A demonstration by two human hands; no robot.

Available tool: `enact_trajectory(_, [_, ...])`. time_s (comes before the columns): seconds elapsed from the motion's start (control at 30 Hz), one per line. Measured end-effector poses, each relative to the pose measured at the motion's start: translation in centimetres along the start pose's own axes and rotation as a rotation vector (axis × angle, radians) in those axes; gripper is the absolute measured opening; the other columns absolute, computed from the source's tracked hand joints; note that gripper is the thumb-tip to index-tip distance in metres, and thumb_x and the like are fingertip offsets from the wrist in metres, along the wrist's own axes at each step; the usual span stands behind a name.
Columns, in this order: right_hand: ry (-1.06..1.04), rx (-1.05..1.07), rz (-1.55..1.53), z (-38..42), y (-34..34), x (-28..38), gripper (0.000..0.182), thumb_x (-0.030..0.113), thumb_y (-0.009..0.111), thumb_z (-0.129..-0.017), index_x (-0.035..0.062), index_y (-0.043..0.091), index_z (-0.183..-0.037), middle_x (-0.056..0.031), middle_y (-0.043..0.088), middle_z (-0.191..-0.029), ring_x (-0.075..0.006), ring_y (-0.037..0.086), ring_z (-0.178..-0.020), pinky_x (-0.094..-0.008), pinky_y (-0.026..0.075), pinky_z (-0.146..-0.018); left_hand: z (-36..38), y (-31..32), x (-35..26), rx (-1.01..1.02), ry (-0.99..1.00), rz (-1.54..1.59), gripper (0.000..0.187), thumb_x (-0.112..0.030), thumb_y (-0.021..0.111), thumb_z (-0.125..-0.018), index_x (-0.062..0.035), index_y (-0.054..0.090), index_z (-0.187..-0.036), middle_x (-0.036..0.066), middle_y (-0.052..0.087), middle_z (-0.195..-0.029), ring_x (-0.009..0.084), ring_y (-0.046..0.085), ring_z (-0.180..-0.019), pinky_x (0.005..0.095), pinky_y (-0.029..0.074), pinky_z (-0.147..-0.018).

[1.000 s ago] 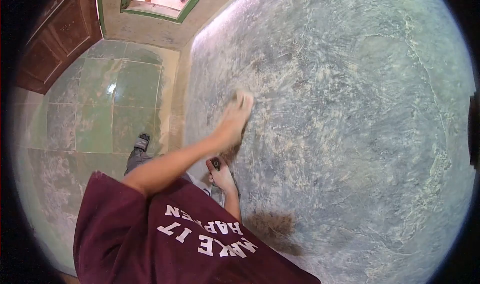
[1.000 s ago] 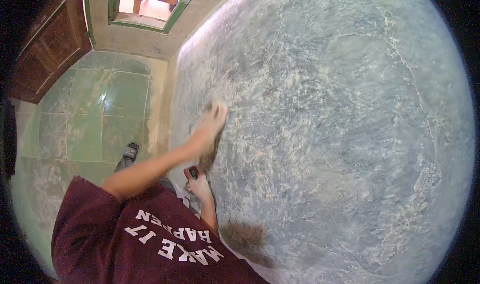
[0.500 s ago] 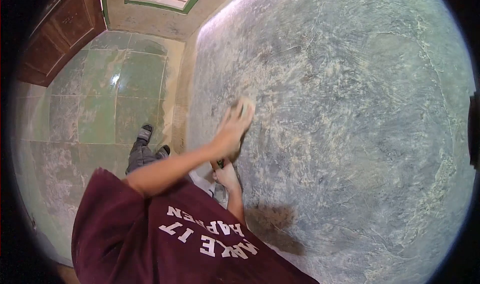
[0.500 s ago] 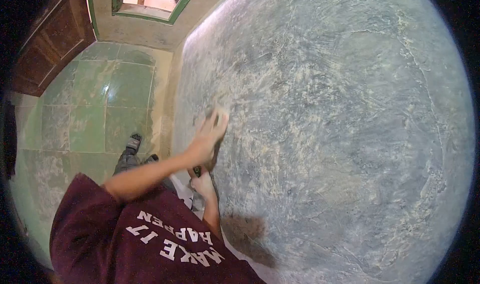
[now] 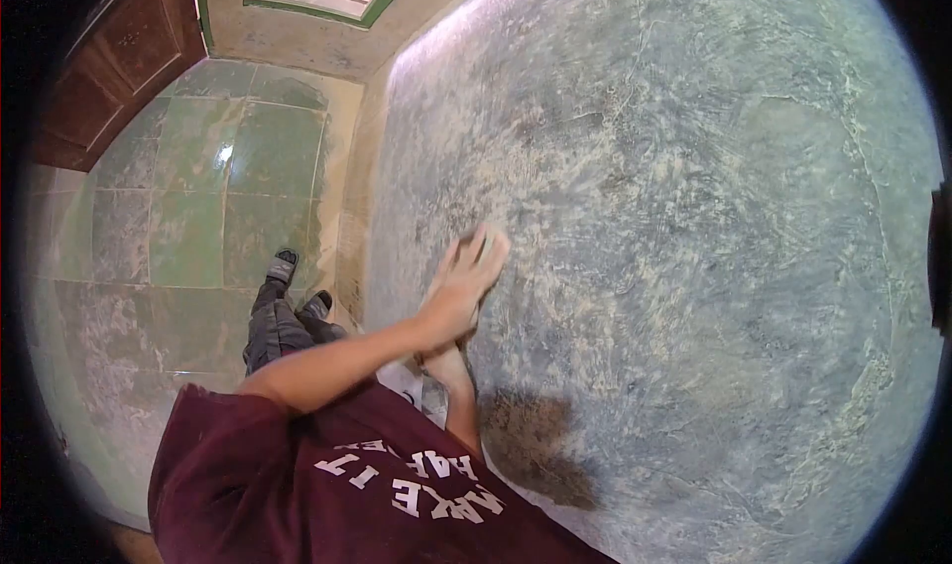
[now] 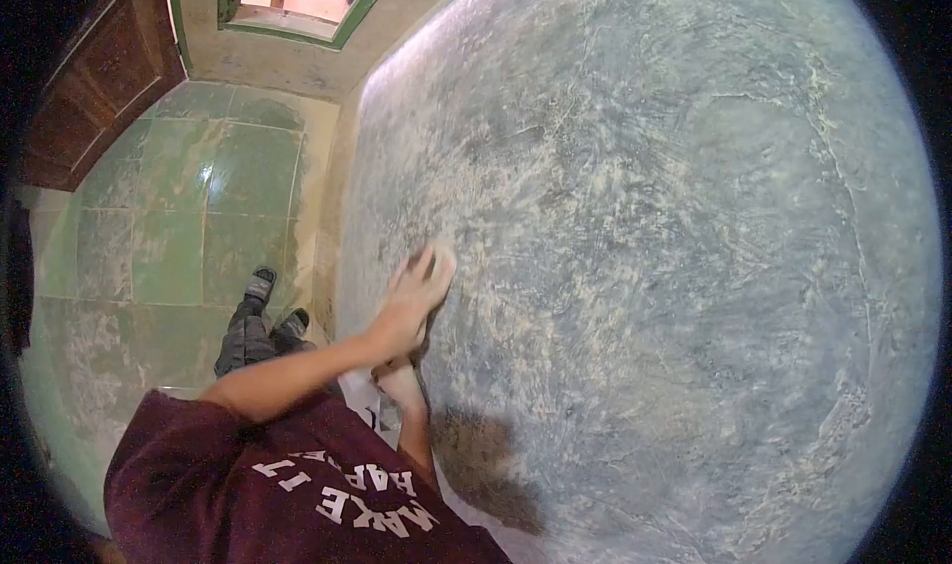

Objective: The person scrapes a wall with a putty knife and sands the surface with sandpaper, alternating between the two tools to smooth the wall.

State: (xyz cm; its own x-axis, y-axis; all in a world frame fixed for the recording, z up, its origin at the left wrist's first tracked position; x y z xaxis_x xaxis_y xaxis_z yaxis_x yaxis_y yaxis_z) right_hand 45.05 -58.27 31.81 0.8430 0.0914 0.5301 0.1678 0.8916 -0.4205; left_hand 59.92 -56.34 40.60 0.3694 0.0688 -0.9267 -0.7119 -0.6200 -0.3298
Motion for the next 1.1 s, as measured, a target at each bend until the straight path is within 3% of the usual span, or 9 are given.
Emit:
enact_trajectory(0.07, [-0.023, 0.011, -0.040, 0.1, 0.2, 0.8, 0.034, 0.031, 0.065, -0.102, 0.0050, 0.056, -0.123, -0.0032, 0.060, -0.080, -0.0120, 0.056, -0.059, -0.0303, 0.047, -0.052, -6.4, -5.1, 2.1, -0.339, 0.007, -0.066, 0.092, 0.016, 0.049, -0.074, -0.0068, 0.024, -0.160, 0.027, 0.022, -0.164, 0.0450, 0.017, -0.154, 0.0585, 0.012, -0.124])
enact_trajectory(0.13, [-0.064, 0.032, -0.090, -0.4, 0.1, 0.1, 0.034, 0.031, 0.065, -0.102, 0.0047, 0.056, -0.122, -0.0030, 0.059, -0.076, -0.0118, 0.055, -0.058, -0.0300, 0.046, -0.051, -12.1, -9.5, 3.8, -0.393, 0.031, -0.138, 0.092, 0.017, 0.047, -0.074, -0.0072, 0.024, -0.160, 0.027, 0.024, -0.164, 0.0453, 0.017, -0.153, 0.0583, 0.011, -0.124])
enact_trajectory(0.23, [-0.095, 0.057, -0.116, -0.4, 0.4, -0.2, 0.044, 0.034, 0.069, -0.099, 0.0028, 0.053, -0.127, -0.0024, 0.056, -0.074, -0.0097, 0.052, -0.055, -0.0286, 0.042, -0.050, -9.0, -7.1, 3.0, -0.362, -0.025, -0.024, 0.091, 0.015, 0.049, -0.074, -0.0059, 0.025, -0.160, 0.028, 0.024, -0.163, 0.0449, 0.017, -0.154, 0.0584, 0.012, -0.125])
enact_trajectory(0.37, [-0.051, 0.012, -0.123, -2.6, 0.5, -2.7, 0.026, 0.023, 0.065, -0.102, 0.0041, 0.056, -0.117, -0.0003, 0.053, -0.073, -0.0081, 0.051, -0.056, -0.0271, 0.042, -0.050, -2.2, -1.2, 1.3, -0.134, 0.011, -0.070, 0.089, 0.011, 0.051, -0.076, -0.0015, 0.023, -0.159, 0.034, 0.024, -0.160, 0.0455, 0.018, -0.153, 0.0597, 0.016, -0.123])
enact_trajectory(0.5, [0.004, 0.020, -0.160, -1.4, 0.6, -0.3, 0.026, 0.022, 0.065, -0.102, 0.0039, 0.055, -0.118, -0.0004, 0.053, -0.073, -0.0080, 0.050, -0.056, -0.0270, 0.042, -0.049, -11.4, -9.4, 3.4, -0.342, 0.010, -0.216, 0.093, 0.011, 0.055, -0.073, 0.0009, 0.022, -0.160, 0.026, 0.032, -0.160, 0.0445, 0.016, -0.155, 0.0601, 0.013, -0.123])
enact_trajectory(0.7, [-0.016, 0.017, -0.121, -2.1, 0.3, -1.4, 0.034, 0.030, 0.068, -0.100, 0.0034, 0.057, -0.119, -0.0010, 0.056, -0.074, -0.0097, 0.051, -0.054, -0.0287, 0.042, -0.048, -6.0, -4.1, 1.4, -0.235, -0.007, -0.127, 0.091, 0.014, 0.053, -0.073, 0.0022, 0.024, -0.158, 0.025, 0.034, -0.159, 0.0432, 0.019, -0.154, 0.0619, 0.015, -0.123])
enact_trajectory(0.9, [-0.029, 0.051, -0.170, -1.7, 0.2, -0.2, 0.039, 0.031, 0.067, -0.101, 0.0035, 0.054, -0.125, -0.0012, 0.056, -0.070, -0.0104, 0.052, -0.055, -0.0287, 0.043, -0.050, -10.2, -8.3, 2.0, -0.392, -0.020, -0.218, 0.097, 0.010, 0.056, -0.075, -0.0055, 0.018, -0.162, 0.019, 0.037, -0.160, 0.0454, 0.018, -0.154, 0.0622, 0.016, -0.122])
enact_trajectory(1.03, [0.036, -0.006, -0.122, -2.2, 0.5, -0.7, 0.036, 0.031, 0.066, -0.101, 0.0025, 0.054, -0.120, -0.0017, 0.053, -0.069, -0.0112, 0.051, -0.055, -0.0295, 0.042, -0.050, -7.2, -4.8, 2.0, -0.171, -0.026, -0.117, 0.101, 0.007, 0.059, -0.073, -0.0071, 0.016, -0.163, 0.018, 0.035, -0.162, 0.0458, 0.016, -0.154, 0.0623, 0.012, -0.122])
enact_trajectory(1.1, [-0.037, 0.037, -0.130, -1.9, 0.3, -0.3, 0.034, 0.031, 0.066, -0.101, 0.0030, 0.055, -0.118, -0.0015, 0.054, -0.069, -0.0108, 0.051, -0.055, -0.0292, 0.042, -0.049, -10.1, -8.1, 2.6, -0.257, -0.020, -0.294, 0.096, 0.008, 0.059, -0.074, 0.0016, 0.017, -0.160, 0.022, 0.031, -0.162, 0.0440, 0.015, -0.155, 0.0645, 0.013, -0.122])
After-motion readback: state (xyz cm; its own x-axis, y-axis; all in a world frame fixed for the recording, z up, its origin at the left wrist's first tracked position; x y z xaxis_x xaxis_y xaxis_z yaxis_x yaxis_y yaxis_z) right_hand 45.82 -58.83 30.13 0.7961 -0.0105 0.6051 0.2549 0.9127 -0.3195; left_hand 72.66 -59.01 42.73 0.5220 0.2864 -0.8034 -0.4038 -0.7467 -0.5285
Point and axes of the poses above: each hand's wrist, its own z-axis away from the middle knuckle, its own y-axis out of the palm, x = y × z, the point moved 8 cm from there along -z, towards the middle knuckle
